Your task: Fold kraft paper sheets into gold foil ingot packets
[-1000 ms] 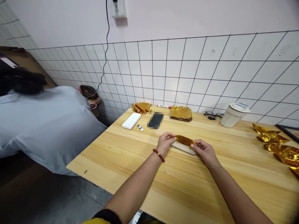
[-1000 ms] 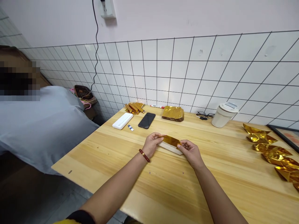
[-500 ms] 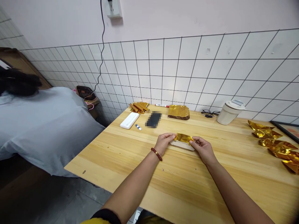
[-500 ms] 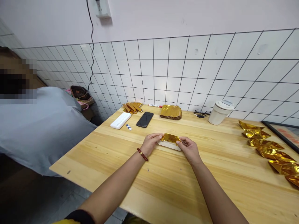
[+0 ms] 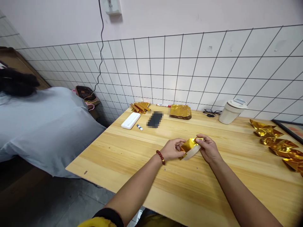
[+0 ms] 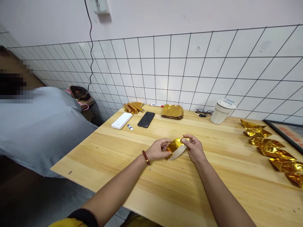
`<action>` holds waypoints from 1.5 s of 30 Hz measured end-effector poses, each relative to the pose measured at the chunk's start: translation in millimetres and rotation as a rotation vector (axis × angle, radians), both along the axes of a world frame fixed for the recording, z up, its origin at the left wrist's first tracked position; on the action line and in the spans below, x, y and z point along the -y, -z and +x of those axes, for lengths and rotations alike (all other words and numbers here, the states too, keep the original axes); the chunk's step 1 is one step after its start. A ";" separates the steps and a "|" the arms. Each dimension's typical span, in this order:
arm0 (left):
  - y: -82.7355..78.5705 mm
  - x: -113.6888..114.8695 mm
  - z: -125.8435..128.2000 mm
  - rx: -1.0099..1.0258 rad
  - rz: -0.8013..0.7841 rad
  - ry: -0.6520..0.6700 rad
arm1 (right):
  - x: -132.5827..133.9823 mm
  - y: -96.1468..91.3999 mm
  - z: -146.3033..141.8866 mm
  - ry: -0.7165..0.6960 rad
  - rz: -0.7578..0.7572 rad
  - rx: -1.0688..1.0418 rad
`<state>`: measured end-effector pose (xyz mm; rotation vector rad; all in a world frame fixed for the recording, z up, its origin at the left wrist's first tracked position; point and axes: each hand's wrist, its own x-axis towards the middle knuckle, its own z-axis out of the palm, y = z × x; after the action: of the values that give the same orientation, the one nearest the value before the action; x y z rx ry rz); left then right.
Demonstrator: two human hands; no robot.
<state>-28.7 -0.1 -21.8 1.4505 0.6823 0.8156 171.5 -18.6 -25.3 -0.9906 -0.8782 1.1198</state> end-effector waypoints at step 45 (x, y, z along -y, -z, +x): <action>-9.9 -21.1 -11.6 0.742 -0.568 -0.368 | 8.8 4.1 -11.6 -0.408 0.126 0.578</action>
<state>-40.3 20.9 -11.9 0.4470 0.5377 1.2292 159.9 -27.4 -29.4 -1.0751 -1.6542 1.1079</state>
